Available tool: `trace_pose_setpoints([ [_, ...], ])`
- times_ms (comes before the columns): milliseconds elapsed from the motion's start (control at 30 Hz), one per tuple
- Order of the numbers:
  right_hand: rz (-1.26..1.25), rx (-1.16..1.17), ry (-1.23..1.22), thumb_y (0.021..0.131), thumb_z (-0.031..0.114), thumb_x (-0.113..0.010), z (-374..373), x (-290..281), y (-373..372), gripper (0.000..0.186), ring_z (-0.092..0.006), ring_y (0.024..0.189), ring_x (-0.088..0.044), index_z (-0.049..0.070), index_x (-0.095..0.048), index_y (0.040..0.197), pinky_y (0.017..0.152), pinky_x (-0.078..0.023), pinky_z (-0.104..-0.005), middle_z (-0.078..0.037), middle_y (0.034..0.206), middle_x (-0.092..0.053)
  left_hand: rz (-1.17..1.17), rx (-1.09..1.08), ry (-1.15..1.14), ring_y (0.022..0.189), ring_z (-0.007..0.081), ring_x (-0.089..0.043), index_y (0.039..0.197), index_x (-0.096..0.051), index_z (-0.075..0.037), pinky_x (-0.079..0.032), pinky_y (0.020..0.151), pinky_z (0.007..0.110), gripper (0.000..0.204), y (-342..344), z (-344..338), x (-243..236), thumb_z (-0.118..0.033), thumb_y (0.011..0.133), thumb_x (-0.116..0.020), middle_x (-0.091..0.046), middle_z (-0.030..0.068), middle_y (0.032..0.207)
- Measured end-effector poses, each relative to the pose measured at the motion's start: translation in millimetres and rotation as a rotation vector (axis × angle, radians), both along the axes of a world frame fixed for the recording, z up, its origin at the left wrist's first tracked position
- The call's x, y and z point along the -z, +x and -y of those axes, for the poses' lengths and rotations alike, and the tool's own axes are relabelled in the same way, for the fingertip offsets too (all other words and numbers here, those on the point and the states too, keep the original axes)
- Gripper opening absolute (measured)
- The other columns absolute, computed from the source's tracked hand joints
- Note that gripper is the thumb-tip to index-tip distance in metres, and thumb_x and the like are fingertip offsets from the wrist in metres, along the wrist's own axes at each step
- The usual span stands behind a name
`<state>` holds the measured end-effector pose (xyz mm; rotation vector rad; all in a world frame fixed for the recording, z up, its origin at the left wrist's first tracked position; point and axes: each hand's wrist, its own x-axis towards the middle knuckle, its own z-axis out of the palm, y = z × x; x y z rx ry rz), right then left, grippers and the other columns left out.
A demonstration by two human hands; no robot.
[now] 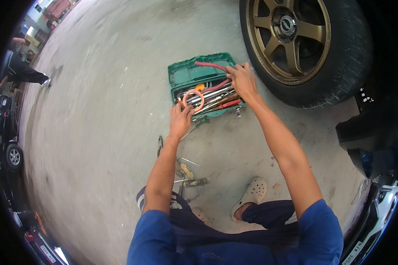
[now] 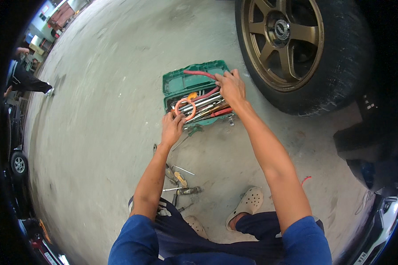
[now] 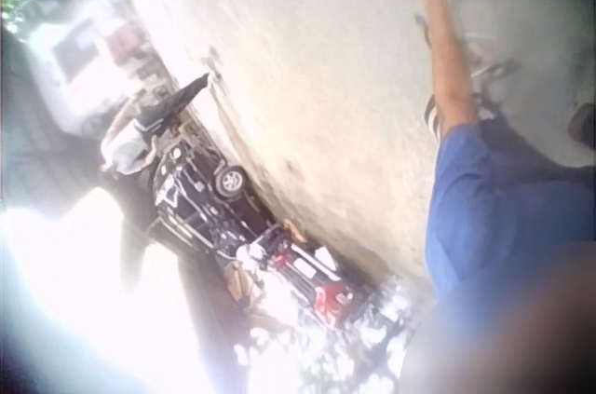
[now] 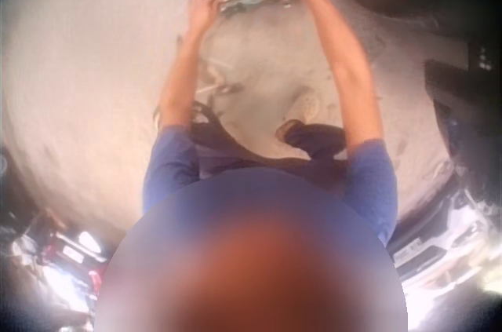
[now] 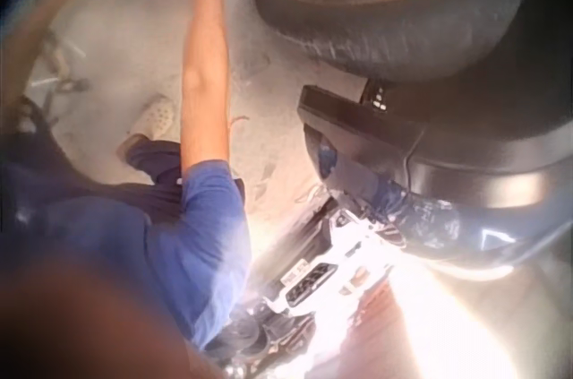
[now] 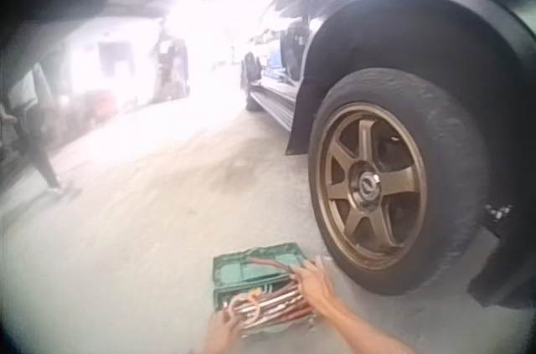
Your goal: The person organizes tools in a green toolbox, then works under the hood of a teal car, manipulating a black plastic cover and using a red zip tie to secure components. The person handles various tools and parts while another person stands nearby.
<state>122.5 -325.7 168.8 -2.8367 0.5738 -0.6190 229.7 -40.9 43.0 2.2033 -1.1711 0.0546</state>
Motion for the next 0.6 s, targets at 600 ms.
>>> trace_pose_setpoints([
  [600,-0.616,-0.086,0.743,0.089,0.022,-0.077,-175.7,126.2,-112.4,0.067,-0.0388,0.108,-0.067,0.014,-0.056,0.152,0.097,-0.054,-0.0484,-0.022,0.115,-0.069,-0.394,-0.604,0.591,0.114,0.0454,-0.068,0.124,-0.065,0.003,-0.055,0.098,0.052,0.048,14.2,-149.2,17.8,-0.035,0.095,-0.073,-0.071,0.0258,0.112],
])
